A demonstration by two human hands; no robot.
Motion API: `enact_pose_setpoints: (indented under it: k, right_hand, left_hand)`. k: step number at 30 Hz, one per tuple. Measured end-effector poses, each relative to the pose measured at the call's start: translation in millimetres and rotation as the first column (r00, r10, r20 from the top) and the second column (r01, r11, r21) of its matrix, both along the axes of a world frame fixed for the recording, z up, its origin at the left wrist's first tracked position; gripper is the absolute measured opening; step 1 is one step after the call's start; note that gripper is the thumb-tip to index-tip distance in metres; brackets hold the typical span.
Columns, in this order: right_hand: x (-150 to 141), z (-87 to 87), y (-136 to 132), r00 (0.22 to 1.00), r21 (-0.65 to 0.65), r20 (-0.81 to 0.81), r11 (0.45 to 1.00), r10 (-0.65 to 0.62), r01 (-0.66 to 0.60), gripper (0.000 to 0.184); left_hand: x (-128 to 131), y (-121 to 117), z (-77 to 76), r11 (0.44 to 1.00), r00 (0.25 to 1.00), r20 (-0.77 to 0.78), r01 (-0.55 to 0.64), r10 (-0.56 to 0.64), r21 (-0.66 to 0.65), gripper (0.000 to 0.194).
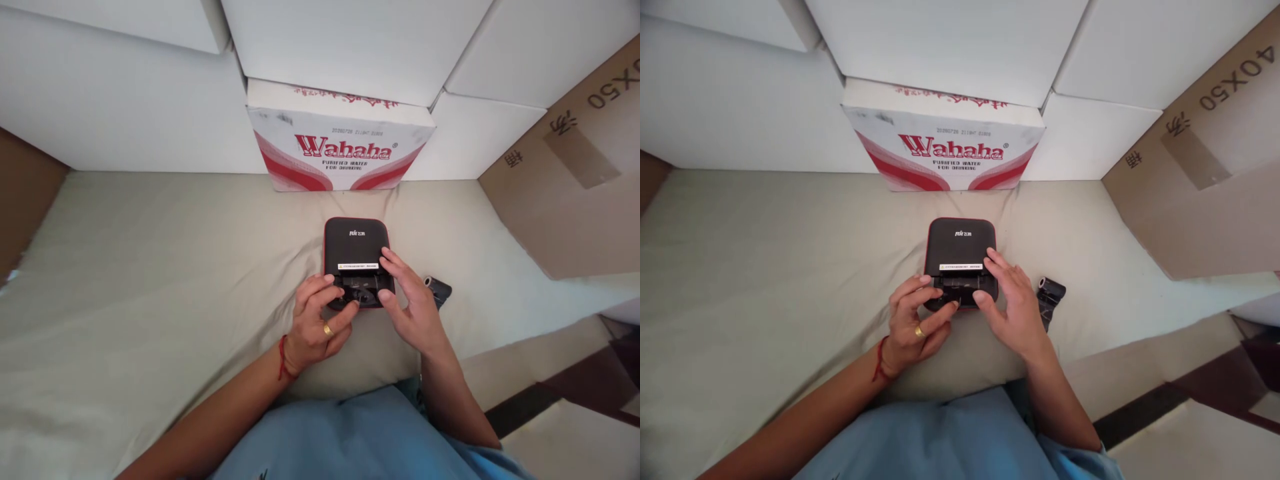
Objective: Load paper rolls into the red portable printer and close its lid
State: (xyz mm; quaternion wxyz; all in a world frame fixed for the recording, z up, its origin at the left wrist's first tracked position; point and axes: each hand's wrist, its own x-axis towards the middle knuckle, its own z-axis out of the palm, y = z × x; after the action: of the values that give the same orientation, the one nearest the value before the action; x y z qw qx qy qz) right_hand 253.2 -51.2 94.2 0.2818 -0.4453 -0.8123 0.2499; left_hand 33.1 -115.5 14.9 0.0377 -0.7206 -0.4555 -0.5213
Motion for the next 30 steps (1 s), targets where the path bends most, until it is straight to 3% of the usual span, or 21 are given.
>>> enact_pose_setpoints:
  k: [7, 12, 18, 22, 25, 30]
  right_hand:
    - [-11, 6.0, -2, 0.998, 0.060, 0.069, 0.998, 0.014, -0.018, 0.054]
    - [-7, 6.5, -4, 0.996, 0.038, 0.084, 0.999, 0.033, -0.036, 0.058]
    - [-3, 7.3, -1, 0.994, 0.050, 0.098, 0.997, 0.048, -0.053, 0.055]
    - [-3, 2.4, -2, 0.995, 0.101, 0.094, 0.994, 0.028, -0.038, 0.051]
    - [-1, -1.2, -8, 0.998, 0.221, 0.062, 0.974, 0.033, -0.046, 0.041]
    - [6, -5.5, -25, 0.988, 0.343, 0.041, 0.927, 0.146, -0.151, 0.026]
  left_hand:
    - [-17, 10, 9.5, 0.991, 0.985, 0.124, 0.127, -0.122, -0.031, 0.073]
    - [-25, 15, 19.9, 0.978, 0.986, 0.152, 0.099, -0.071, -0.186, 0.063]
    - [-21, 18, 25.1, 0.979, 0.990, 0.140, 0.037, -0.008, -0.203, 0.052]
    - [-21, 21, 22.1, 0.972, 0.974, 0.228, 0.062, -0.009, -0.227, 0.046]
    - [-20, 22, 17.0, 0.944, 0.898, 0.439, 0.178, -0.040, -0.278, 0.044]
    - [-18, 26, 7.9, 0.913, 0.650, 0.760, 0.320, -0.018, -0.252, 0.066]
